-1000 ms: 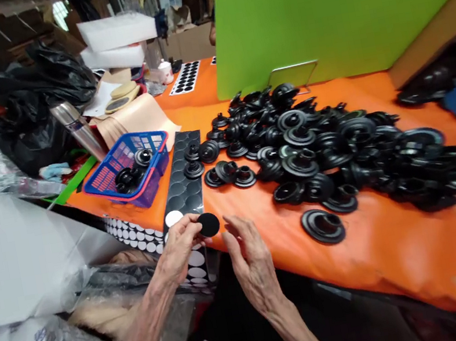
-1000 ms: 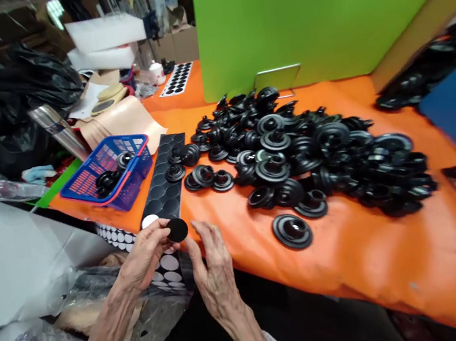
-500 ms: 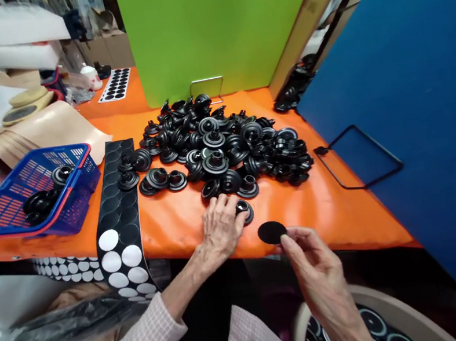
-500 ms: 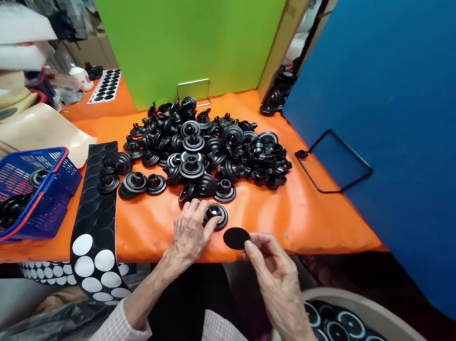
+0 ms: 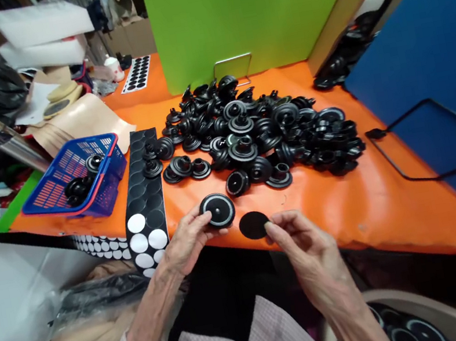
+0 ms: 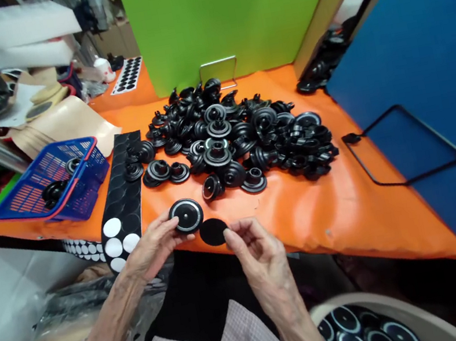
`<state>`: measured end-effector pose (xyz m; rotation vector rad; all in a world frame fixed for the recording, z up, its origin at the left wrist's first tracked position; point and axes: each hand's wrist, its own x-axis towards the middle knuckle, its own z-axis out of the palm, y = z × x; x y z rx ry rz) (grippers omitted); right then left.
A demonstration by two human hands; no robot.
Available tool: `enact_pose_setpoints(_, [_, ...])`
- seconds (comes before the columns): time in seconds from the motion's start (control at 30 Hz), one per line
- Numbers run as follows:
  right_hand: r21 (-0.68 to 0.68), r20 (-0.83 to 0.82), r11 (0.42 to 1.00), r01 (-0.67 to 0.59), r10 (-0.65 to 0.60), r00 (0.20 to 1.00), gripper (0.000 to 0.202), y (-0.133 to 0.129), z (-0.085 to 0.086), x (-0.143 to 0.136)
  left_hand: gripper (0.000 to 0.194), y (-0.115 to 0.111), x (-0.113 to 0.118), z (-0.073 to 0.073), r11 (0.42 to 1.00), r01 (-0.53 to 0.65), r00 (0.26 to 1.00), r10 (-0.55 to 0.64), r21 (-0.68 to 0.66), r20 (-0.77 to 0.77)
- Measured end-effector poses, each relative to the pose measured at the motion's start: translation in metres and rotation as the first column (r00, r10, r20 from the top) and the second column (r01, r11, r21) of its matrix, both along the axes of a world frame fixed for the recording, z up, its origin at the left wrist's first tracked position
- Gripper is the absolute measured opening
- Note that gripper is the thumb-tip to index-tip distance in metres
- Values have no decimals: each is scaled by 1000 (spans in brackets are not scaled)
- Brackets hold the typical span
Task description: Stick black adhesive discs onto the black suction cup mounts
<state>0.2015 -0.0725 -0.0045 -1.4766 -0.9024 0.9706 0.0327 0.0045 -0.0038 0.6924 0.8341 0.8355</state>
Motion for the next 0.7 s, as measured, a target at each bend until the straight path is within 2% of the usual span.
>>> enact_pose_setpoints(0.07, [-37,-86,999,-23,20,996,29,6,-1,-6,30,-4,-6,-1,999,12,1000,-12,32,-15])
enact_pose_setpoints(0.17, [-13,-148,1000,-18,16,989,28,13,-8,-16,37,-10,-12,-2,1000,6,1000,-6,23,-5])
enact_pose_setpoints(0.33, [41,-99,998,38,-34,995,26,21,-17,-34,41,-14,-14,-2,999,37,999,-37,24,8])
enact_pose_setpoints(0.7, [30,-34,997,77,-76,997,25,24,-13,-51,42,-15,-13,-2,1000,30,1000,-30,3,-6])
